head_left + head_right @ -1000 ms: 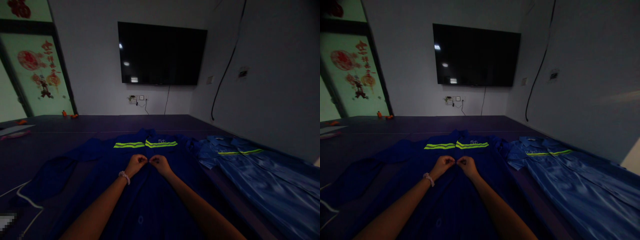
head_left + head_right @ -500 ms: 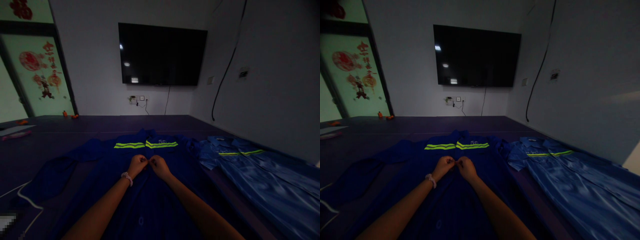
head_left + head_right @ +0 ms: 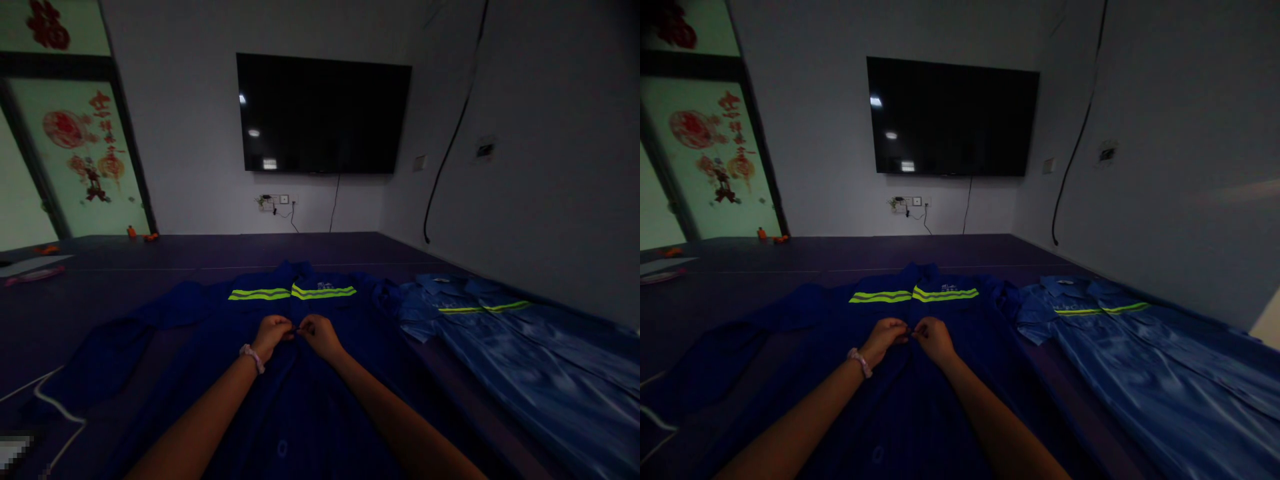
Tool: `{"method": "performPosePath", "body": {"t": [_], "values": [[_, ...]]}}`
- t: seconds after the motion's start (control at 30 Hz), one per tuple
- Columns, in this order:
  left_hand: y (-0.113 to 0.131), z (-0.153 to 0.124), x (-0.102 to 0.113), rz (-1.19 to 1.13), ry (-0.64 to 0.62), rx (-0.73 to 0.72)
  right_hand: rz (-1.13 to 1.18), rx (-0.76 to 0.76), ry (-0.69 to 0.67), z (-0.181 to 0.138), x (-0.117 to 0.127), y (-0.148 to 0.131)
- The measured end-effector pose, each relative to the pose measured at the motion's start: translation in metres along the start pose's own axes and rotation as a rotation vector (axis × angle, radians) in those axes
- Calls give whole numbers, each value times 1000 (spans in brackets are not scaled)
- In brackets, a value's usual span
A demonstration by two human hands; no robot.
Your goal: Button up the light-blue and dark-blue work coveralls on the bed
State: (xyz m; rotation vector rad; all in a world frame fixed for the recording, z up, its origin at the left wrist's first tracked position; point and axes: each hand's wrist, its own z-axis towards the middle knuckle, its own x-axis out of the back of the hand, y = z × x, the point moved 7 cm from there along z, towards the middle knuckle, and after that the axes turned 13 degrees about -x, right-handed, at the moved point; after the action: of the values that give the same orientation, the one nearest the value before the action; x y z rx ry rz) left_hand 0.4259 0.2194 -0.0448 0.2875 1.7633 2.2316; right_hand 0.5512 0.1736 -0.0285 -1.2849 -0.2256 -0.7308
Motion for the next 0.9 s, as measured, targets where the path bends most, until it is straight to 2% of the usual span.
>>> {"method": "performPosePath", "body": {"t": [0.53,0.77,0.9], "values": [[3,-1,1,17,59,-4,-27,2,-5,-2,0,-5],[5,-2,-1,44,47,-33,31,-45,-11,-1,1,-2],[6,1,-4,147,-13,-109,85,-99,-19,1,-1,6]]}}
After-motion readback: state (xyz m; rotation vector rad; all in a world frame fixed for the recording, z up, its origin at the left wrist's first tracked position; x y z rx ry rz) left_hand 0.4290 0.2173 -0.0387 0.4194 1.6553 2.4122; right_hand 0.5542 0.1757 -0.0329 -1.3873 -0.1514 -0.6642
